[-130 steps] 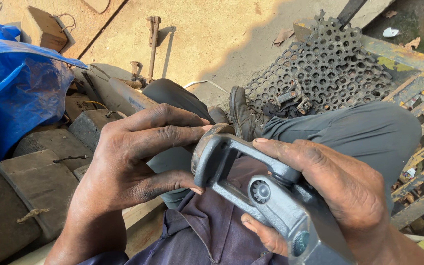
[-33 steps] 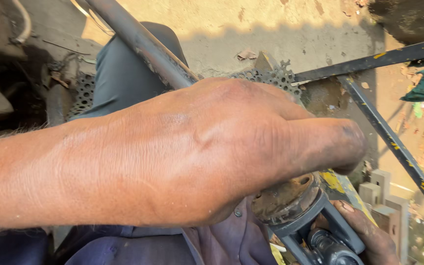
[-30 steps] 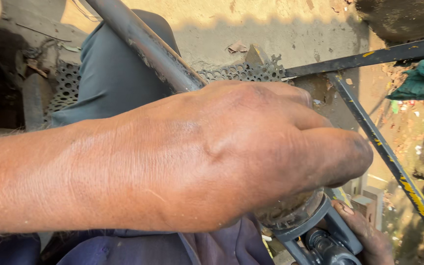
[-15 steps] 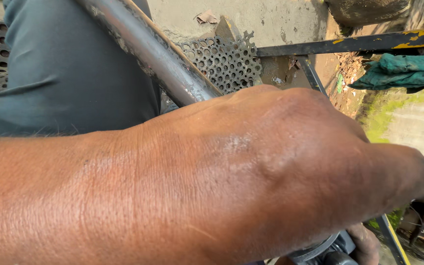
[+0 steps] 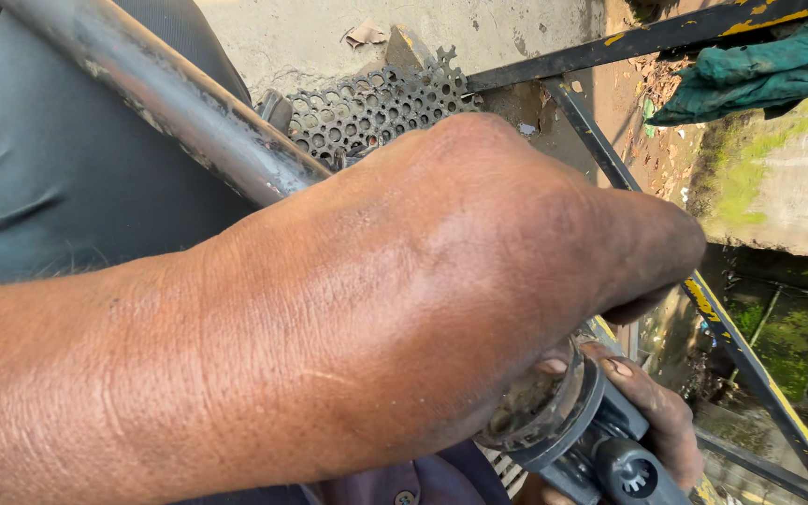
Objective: The person sits on the ground and repeatedly fits a metal bracket onto a cylindrical shaft, then removes it to compare with another similar bracket. The person handles both brackets and the shaft multiple times, rotating and aligning them by hand.
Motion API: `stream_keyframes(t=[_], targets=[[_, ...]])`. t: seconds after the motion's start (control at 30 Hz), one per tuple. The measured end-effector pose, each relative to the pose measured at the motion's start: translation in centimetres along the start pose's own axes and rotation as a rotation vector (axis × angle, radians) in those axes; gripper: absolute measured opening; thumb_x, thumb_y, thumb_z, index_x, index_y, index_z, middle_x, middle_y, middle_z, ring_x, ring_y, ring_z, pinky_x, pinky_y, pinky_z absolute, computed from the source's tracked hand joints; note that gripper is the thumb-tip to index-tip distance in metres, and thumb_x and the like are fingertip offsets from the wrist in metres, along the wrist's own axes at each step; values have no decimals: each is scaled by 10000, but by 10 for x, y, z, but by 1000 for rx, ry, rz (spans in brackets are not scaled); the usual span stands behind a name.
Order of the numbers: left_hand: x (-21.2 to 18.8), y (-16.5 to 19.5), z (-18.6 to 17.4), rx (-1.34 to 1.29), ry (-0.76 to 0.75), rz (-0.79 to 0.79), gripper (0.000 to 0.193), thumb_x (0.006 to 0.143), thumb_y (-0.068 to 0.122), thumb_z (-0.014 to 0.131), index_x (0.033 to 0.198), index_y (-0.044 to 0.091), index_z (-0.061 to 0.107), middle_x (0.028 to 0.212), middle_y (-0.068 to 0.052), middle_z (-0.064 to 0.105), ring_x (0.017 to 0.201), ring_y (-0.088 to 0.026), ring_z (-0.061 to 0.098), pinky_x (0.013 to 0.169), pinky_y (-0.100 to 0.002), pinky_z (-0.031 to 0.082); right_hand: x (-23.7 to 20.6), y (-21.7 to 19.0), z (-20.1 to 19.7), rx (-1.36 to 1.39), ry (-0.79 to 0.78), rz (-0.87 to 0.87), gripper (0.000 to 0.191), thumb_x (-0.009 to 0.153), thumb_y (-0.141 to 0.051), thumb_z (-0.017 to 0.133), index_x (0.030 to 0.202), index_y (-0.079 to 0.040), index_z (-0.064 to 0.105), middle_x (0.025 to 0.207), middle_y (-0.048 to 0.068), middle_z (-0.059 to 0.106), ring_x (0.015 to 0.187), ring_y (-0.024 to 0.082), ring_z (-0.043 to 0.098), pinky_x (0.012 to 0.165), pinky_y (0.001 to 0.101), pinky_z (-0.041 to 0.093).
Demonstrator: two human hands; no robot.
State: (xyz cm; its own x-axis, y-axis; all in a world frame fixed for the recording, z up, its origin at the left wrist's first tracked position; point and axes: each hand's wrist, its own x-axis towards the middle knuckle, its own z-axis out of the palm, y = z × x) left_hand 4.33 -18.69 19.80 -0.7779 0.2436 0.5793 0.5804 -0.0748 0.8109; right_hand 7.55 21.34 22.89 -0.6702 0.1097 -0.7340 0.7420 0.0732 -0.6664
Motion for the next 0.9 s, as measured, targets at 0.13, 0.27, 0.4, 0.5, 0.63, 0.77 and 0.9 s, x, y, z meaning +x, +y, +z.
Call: stream_keyframes(t=[0.13, 0.27, 0.4, 0.5, 0.63, 0.77, 0.9], targets=[[0, -6, -1, 35, -11, -43, 290, 824, 84, 643, 1111, 39, 643, 809, -149, 694, 852, -370, 707, 692, -470, 519, 3, 2, 12, 39, -32, -8, 593, 916, -299, 695, 1338, 107, 602, 1186, 324, 714, 1017, 361, 723, 880, 484, 575], [0, -8, -6, 3, -22, 89, 167, 823, 82, 652, 970, 7, 667, 852, -194, 690, 870, -413, 688, 722, -490, 527, 4, 3, 16, 58, -49, -6, 604, 908, -301, 713, 1329, 117, 601, 1174, 334, 715, 1004, 365, 727, 873, 483, 582], [0, -8, -12, 81, -96, 121, 216, 792, 68, 654, 1001, 33, 698, 864, -186, 700, 855, -421, 678, 713, -493, 525, 6, -1, 20, 65, -80, -6, 615, 900, -304, 731, 1320, 127, 601, 1162, 343, 717, 990, 369, 732, 865, 483, 589], [0, -7, -13, 103, -59, 135, 207, 787, 85, 701, 987, 29, 704, 857, -168, 708, 854, -412, 680, 714, -490, 514, 4, -2, 28, 47, -65, -12, 624, 895, -306, 744, 1313, 134, 601, 1153, 350, 719, 980, 372, 735, 859, 482, 594], [2, -9, -14, 18, -127, 64, 207, 770, 127, 782, 937, 46, 692, 837, -77, 725, 847, -308, 729, 709, -423, 529, 5, 14, 51, -405, -68, -763, 696, 846, -344, 799, 1296, 137, 571, 1186, 319, 692, 1053, 339, 716, 941, 441, 574], [2, -10, -14, -16, -141, 36, 237, 784, 115, 797, 978, 43, 683, 854, -73, 725, 833, -248, 745, 710, -367, 554, 3, 25, 72, -599, -49, -1088, 717, 842, -350, 821, 1321, 123, 575, 1140, 277, 706, 1019, 304, 727, 923, 406, 586], [3, -7, -15, -22, -202, -68, 212, 814, 116, 779, 1006, 71, 699, 861, -49, 741, 811, -168, 767, 715, -309, 589, -4, 24, 86, -602, -93, -1168, 738, 839, -356, 843, 1347, 109, 578, 1094, 236, 720, 986, 269, 738, 904, 372, 598]])
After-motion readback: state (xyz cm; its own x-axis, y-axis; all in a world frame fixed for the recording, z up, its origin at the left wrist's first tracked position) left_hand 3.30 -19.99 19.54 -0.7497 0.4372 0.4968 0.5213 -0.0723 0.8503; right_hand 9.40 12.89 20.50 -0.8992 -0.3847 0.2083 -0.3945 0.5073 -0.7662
